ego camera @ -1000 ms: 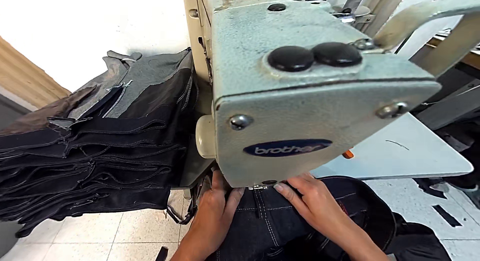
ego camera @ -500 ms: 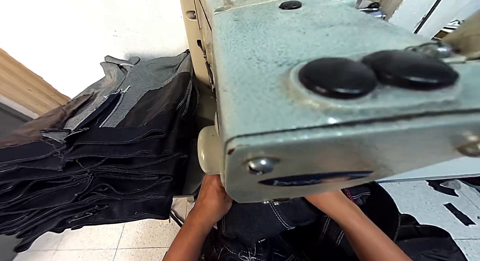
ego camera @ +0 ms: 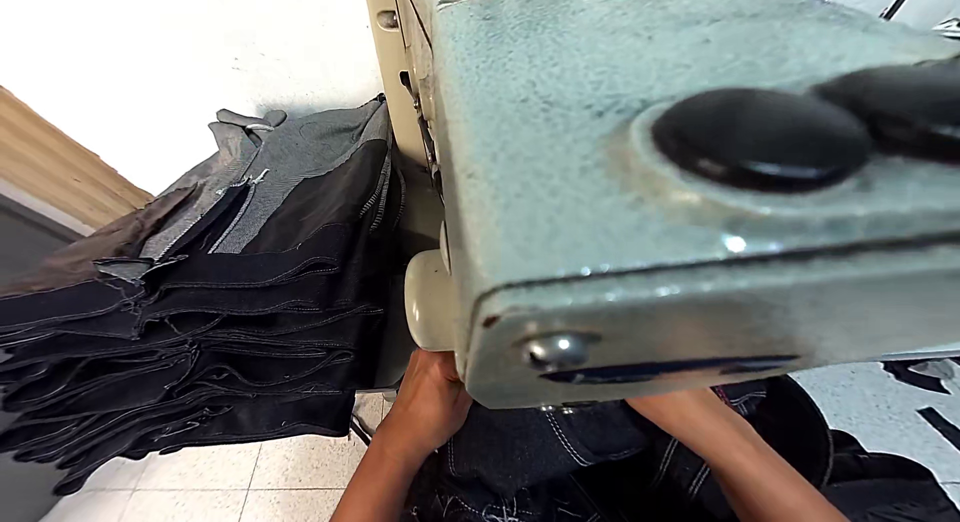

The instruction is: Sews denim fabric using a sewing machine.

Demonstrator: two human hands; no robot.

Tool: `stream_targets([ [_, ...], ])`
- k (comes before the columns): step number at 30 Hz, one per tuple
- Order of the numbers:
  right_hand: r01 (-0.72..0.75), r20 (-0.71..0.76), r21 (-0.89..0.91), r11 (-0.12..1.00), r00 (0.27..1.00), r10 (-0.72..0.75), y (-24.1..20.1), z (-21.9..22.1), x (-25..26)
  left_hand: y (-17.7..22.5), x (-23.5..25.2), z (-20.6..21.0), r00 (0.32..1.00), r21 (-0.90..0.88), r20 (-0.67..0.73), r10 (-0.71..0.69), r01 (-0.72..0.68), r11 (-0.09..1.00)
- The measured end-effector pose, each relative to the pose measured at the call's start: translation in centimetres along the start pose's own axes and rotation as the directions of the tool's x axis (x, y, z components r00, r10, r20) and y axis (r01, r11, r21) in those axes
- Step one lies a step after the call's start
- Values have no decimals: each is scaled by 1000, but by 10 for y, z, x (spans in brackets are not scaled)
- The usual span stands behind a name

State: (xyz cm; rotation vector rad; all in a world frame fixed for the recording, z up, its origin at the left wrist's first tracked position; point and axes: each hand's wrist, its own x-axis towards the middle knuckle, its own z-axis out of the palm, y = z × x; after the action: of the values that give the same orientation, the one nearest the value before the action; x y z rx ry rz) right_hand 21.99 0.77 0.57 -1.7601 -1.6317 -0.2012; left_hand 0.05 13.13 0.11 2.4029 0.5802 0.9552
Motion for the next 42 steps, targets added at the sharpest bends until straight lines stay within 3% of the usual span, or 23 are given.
stream_targets([
  [7, 17, -31, -160, 987, 999, -22, 36, -23, -13, 2, 1, -7, 999, 14, 42, -9, 8, 1000],
  [12, -43, -131, -309, 950, 991, 3, 87, -57, -84, 0, -7, 0, 1000, -35, 13, -27, 27, 999],
  [15, 99, -3, -290, 952, 995, -104, 97, -71, -132, 14, -10, -7, 990, -30, 67, -123, 126, 992],
  [17, 208, 103, -197, 958, 976, -191, 93, -75, -149, 6, -23, -3, 996, 70, -27, -79, 81, 994],
  [19, 263, 85, -179, 948, 964, -252, 90, -69, -150, 17, -25, -8, 993, 149, -105, -59, 75, 986],
  [23, 139, -144, -394, 908, 967, -210, 92, -59, -124, 56, -45, -33, 977, 299, -21, -212, 209, 931],
  [26, 56, -185, -415, 908, 972, -144, 104, -65, -100, 79, -59, -33, 926, 324, 111, -361, 310, 894],
  [29, 18, -208, -411, 911, 972, -113, 115, -64, -88, 90, -57, -8, 878, 270, 146, -455, 407, 873],
  [32, -40, -242, -345, 938, 969, -48, 112, -62, -74, 83, -47, 13, 858, 103, -14, -514, 512, 853],
  [35, -130, -277, -89, 987, 955, 101, 79, -55, -61, 53, -52, -20, 750, -272, -59, -659, 623, 734],
  [37, -77, -216, 82, 994, 972, 93, 39, -39, -57, 10, -72, -55, 679, -391, -73, -731, 655, 647],
  [38, -10, -185, 187, 982, 982, 45, 15, -29, -56, -14, -85, -72, 670, -301, -75, -738, 691, 658],
  [40, 124, -167, 319, 940, 983, -73, -24, -10, -58, -42, -109, -95, 700, 120, -64, -711, 713, 691],
  [42, 165, -193, 345, 924, 976, -103, -34, 1, -57, -23, -103, -98, 732, 435, -30, -681, 623, 650],
])
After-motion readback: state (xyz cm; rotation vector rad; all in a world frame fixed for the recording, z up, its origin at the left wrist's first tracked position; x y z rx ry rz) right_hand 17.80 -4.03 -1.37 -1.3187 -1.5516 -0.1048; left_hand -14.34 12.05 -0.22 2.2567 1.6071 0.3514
